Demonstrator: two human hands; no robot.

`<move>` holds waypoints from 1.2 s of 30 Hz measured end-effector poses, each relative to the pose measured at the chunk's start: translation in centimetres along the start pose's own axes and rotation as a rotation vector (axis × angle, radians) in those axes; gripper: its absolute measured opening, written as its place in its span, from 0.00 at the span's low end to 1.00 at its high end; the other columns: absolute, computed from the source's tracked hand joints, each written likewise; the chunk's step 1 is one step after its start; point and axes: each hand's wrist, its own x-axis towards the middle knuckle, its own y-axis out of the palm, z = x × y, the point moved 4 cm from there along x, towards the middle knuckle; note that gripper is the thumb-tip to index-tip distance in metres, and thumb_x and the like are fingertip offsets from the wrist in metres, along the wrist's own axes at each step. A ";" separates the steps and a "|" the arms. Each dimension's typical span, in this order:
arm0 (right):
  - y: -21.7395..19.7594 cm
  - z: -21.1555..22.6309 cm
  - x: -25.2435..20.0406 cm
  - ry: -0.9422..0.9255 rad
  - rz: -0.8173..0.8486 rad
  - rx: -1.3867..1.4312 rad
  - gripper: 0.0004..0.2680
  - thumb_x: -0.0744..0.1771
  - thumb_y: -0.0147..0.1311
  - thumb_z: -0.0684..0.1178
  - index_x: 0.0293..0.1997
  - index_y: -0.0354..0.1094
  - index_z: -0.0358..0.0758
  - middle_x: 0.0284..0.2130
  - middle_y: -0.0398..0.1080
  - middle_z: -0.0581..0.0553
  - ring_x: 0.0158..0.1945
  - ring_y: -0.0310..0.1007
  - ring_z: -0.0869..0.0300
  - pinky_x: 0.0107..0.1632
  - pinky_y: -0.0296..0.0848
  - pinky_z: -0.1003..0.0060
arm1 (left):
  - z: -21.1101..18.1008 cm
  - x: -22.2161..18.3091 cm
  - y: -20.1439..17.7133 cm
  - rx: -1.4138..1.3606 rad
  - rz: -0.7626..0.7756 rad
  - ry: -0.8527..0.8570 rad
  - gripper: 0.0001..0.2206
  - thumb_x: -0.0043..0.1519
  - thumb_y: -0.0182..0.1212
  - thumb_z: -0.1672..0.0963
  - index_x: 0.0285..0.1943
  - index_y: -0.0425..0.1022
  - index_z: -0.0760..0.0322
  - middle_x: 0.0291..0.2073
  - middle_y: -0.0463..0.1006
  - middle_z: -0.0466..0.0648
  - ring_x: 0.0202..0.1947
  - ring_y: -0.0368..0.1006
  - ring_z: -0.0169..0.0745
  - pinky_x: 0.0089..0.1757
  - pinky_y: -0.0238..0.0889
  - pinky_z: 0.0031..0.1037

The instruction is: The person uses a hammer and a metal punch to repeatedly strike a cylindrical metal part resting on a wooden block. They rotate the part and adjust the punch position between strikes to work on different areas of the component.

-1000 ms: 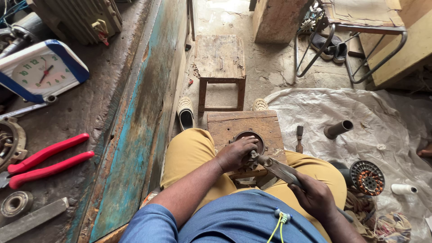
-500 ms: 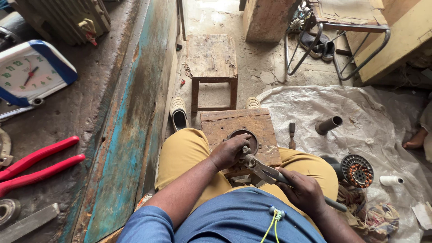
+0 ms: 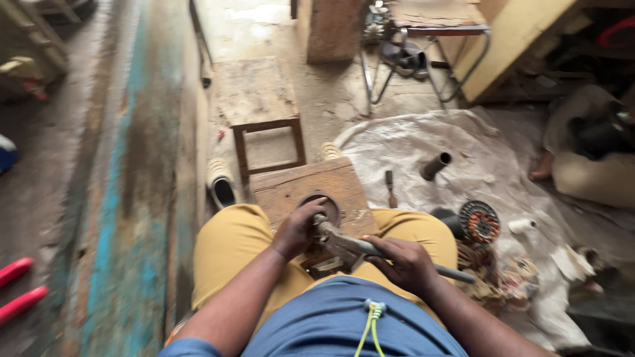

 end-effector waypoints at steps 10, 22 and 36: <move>0.3 0.8 -0.2 0.016 0.003 -0.015 0.18 0.65 0.65 0.52 0.61 0.71 0.46 0.32 0.74 0.46 0.31 0.76 0.51 0.33 0.73 0.58 | -0.6 -0.2 -1.0 0.037 -0.009 0.055 0.18 0.53 0.66 0.66 0.52 0.77 0.62 0.63 0.76 0.57 0.62 0.74 0.55 0.57 0.69 0.38; 1.4 1.4 -0.3 0.005 0.054 -0.057 0.18 0.65 0.65 0.55 0.62 0.71 0.49 0.32 0.73 0.48 0.31 0.76 0.54 0.31 0.74 0.58 | 1.0 -0.7 -0.2 -0.068 -0.052 -0.008 0.15 0.57 0.66 0.64 0.53 0.78 0.61 0.61 0.77 0.55 0.55 0.78 0.45 0.50 0.75 0.31; 0.4 2.7 1.4 0.030 0.093 -0.096 0.17 0.63 0.65 0.51 0.59 0.73 0.48 0.24 0.71 0.48 0.25 0.74 0.54 0.28 0.71 0.58 | -0.3 -0.6 -0.7 -0.042 -0.159 0.081 0.18 0.51 0.71 0.62 0.52 0.81 0.62 0.49 0.77 0.53 0.51 0.76 0.52 0.51 0.71 0.35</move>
